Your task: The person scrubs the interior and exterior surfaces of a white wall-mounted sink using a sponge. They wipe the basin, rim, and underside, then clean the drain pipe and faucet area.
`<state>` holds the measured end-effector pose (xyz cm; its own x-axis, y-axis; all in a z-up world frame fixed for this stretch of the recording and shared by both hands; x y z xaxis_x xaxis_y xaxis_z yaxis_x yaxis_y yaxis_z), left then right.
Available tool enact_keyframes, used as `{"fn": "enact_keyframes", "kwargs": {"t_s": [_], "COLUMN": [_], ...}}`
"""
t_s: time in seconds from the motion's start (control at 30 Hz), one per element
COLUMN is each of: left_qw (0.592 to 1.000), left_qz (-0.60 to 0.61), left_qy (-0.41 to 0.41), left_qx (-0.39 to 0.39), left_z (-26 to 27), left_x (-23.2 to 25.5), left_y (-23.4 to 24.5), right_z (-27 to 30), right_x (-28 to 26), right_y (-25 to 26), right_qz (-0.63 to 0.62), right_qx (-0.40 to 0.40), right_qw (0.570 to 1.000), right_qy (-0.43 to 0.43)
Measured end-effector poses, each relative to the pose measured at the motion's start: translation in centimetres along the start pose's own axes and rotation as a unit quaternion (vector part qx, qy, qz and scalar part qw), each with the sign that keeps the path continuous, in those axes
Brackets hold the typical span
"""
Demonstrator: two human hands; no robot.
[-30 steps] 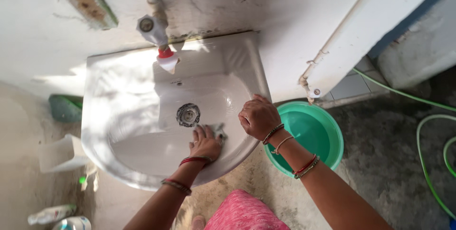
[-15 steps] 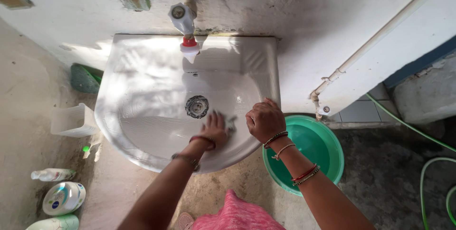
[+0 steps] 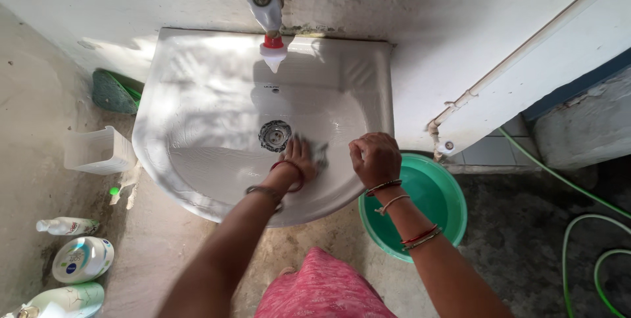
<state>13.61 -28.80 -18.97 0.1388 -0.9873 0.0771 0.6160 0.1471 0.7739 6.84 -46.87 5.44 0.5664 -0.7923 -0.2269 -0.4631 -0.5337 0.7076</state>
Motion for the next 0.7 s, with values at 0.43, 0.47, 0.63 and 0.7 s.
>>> {"fn": "enact_keyframes", "kwargs": {"t_s": [0.43, 0.47, 0.63, 0.7], "left_qw": [0.997, 0.998, 0.958, 0.963], "left_qz": [0.064, 0.044, -0.018, -0.005], "left_qy": [-0.041, -0.036, -0.285, -0.269], "left_qx": [0.026, 0.003, -0.009, 0.019], "left_z": [2.0, 2.8, 8.2, 7.2], "left_x": [3.2, 2.2, 8.3, 10.4], "left_y": [1.8, 0.9, -2.1, -0.3], "right_z": [-0.3, -0.6, -1.5, -1.8], "right_x": [-0.8, -0.7, -0.6, -0.7], "right_y": [0.3, 0.3, 0.2, -0.1], "right_qz": [0.037, 0.038, 0.031, 0.045], "right_qx": [-0.018, -0.019, -0.024, -0.028], "right_qw": [0.999, 0.999, 0.998, 0.997], "right_qy": [-0.022, -0.021, -0.056, -0.048]}}
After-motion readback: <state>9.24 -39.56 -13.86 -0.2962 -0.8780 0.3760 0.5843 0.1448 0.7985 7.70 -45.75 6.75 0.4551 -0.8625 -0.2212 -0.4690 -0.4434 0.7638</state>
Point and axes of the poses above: each hand's wrist, its own z-axis away from the middle knuckle, its own y-axis out of the back of the hand, x = y × z, the point moved 10 cm from there along -z, towards the middle knuckle, and after that the axes turned 15 degrees about y, right-handed, at the moved point
